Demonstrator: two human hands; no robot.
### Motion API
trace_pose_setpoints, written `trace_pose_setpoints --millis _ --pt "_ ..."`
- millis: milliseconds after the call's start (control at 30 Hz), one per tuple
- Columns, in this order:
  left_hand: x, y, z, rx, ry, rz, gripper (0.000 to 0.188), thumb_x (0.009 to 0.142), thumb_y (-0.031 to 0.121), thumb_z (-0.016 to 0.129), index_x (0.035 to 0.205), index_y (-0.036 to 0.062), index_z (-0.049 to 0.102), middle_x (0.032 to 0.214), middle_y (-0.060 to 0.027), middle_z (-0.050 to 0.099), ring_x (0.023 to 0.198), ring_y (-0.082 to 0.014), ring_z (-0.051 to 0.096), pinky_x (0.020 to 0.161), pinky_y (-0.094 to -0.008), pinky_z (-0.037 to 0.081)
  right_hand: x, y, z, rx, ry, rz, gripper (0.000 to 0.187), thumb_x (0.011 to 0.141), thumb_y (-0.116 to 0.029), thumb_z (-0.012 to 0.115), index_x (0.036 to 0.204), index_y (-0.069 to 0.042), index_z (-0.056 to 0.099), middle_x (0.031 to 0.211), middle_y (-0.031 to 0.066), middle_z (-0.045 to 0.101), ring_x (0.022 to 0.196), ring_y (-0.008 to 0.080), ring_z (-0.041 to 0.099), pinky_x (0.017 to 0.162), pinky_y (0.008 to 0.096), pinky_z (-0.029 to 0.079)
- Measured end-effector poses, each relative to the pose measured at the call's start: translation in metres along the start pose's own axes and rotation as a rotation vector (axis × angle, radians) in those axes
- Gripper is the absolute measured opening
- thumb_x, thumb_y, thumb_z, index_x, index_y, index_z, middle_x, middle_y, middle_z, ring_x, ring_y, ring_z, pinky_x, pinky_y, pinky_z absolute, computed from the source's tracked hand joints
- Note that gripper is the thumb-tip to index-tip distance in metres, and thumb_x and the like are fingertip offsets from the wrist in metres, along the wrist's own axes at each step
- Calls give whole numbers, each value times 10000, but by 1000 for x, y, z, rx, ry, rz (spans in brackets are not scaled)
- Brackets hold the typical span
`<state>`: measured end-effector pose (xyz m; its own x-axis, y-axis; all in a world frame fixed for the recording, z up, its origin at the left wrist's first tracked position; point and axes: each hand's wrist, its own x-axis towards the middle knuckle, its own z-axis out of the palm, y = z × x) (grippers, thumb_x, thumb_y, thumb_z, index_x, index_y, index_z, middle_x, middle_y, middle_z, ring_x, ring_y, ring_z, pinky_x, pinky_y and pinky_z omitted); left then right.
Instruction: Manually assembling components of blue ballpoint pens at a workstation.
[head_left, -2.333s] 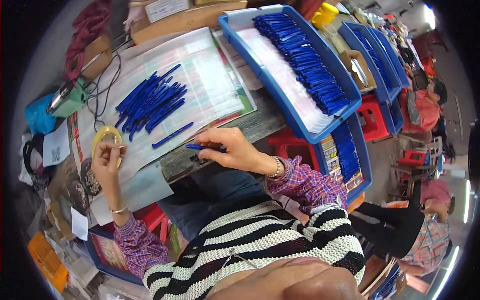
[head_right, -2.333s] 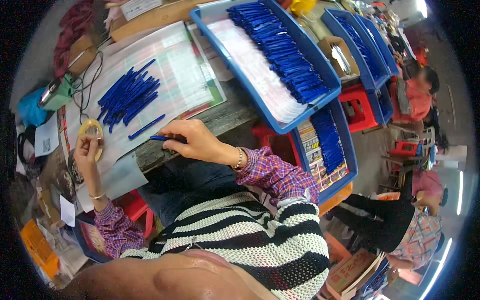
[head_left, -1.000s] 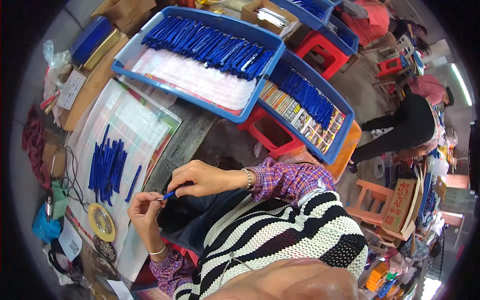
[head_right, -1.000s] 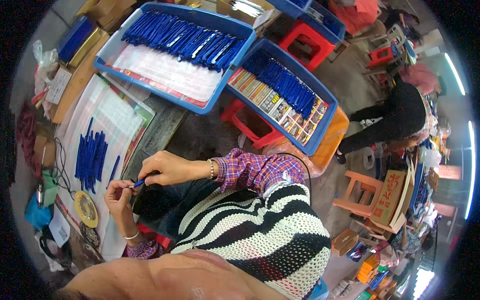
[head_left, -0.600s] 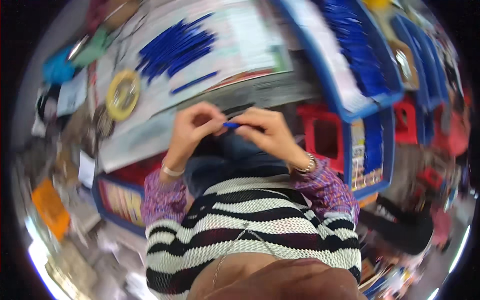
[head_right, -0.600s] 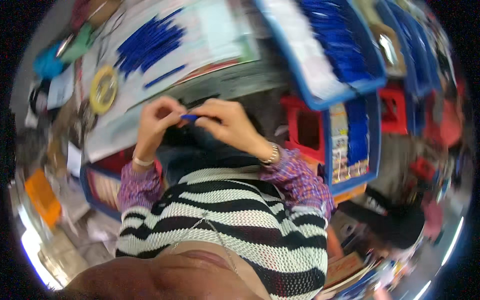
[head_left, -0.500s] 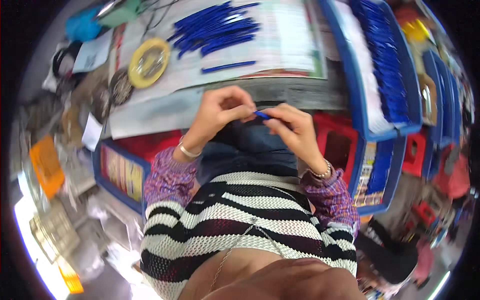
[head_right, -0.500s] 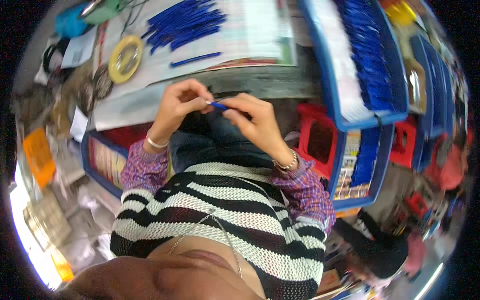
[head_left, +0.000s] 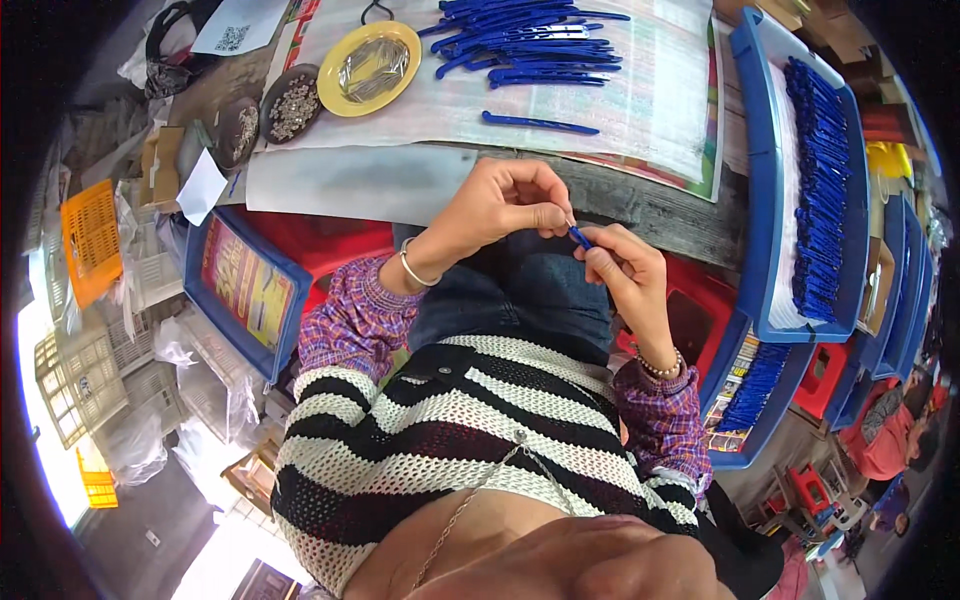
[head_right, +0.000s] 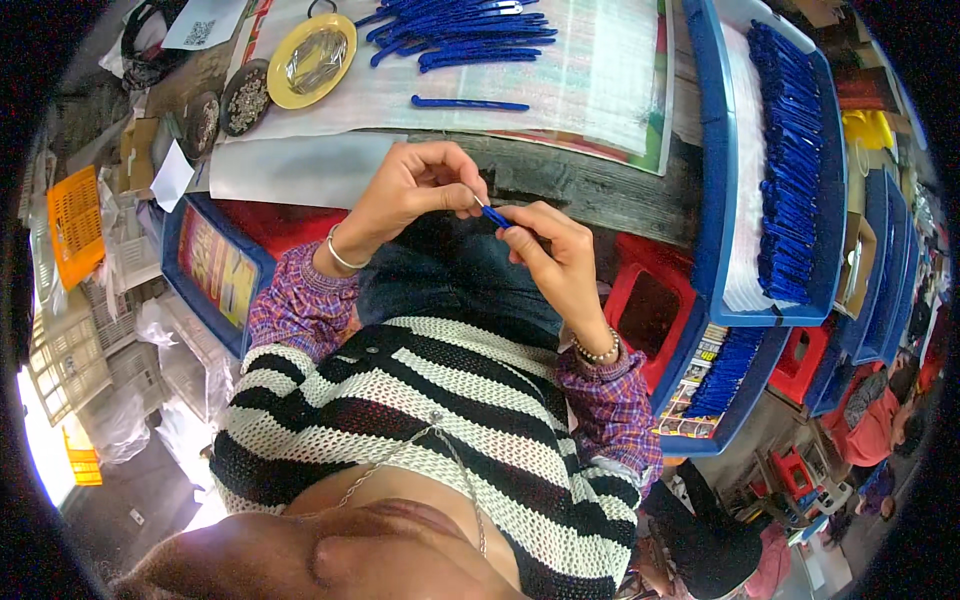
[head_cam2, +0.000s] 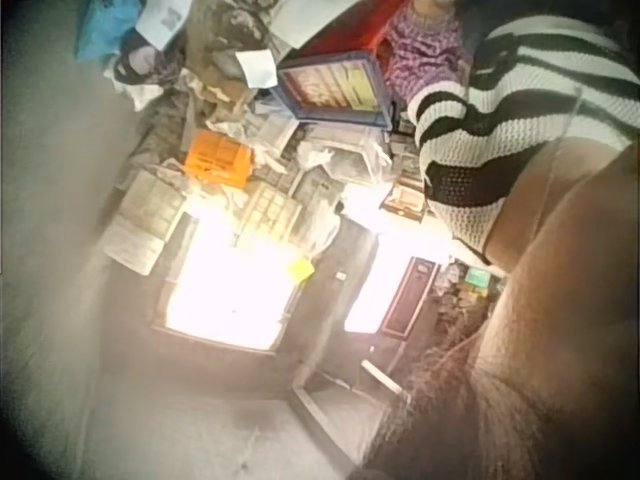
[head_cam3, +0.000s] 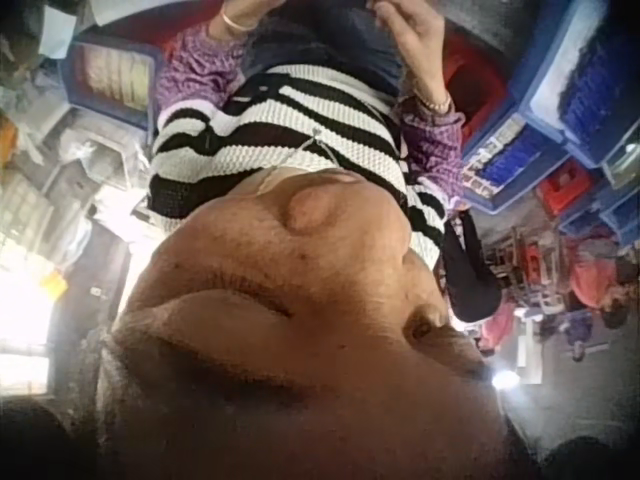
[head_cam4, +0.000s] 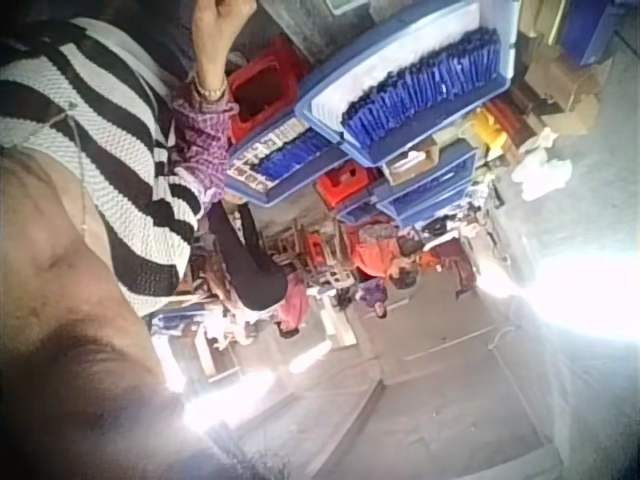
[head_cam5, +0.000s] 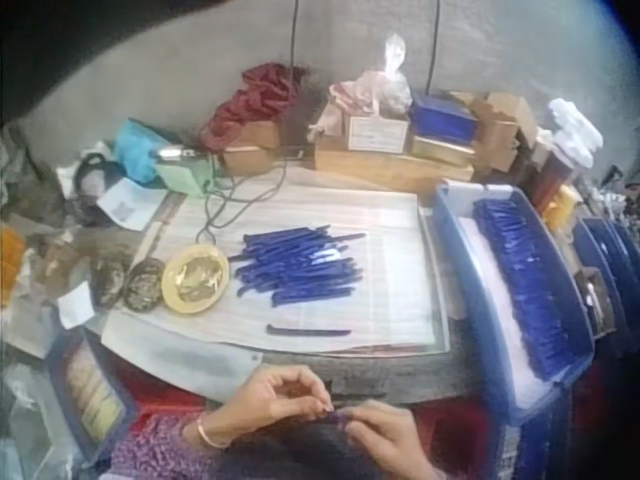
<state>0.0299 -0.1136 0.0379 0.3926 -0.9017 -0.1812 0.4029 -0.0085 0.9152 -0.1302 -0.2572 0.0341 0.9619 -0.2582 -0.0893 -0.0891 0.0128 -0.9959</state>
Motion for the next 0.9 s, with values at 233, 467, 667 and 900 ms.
trace_pose_setpoints --millis 233,467,667,900 --pt "-6 -4 0 89 45 27 100 797 10 667 886 -6 624 819 -73 652 727 -107 615 668 -224 504 1 5 4 97 -15 49 190 894 -44 542 1035 56 622 838 47 586 624 67 492 534 191 379" --pt "-5 4 -4 50 9 105 130 828 2 621 957 -5 612 855 -69 646 797 -112 612 702 -230 504 4 -1 7 169 -21 124 210 894 -56 548 1061 50 618 835 41 583 618 58 477 522 181 359" --pt "-8 -1 -15 91 -28 69 127 885 106 595 954 2 617 830 -43 638 740 -97 609 646 -219 501 16 -7 16 134 -69 142 211 896 -70 549 1058 45 621 821 39 577 612 57 478 522 179 354" --pt "-27 11 -36 90 15 98 125 859 84 623 972 31 619 785 -17 634 696 -61 587 598 -205 477 23 -15 28 93 -73 224 199 879 -46 533 1026 55 620 816 63 597 588 77 487 506 200 354"
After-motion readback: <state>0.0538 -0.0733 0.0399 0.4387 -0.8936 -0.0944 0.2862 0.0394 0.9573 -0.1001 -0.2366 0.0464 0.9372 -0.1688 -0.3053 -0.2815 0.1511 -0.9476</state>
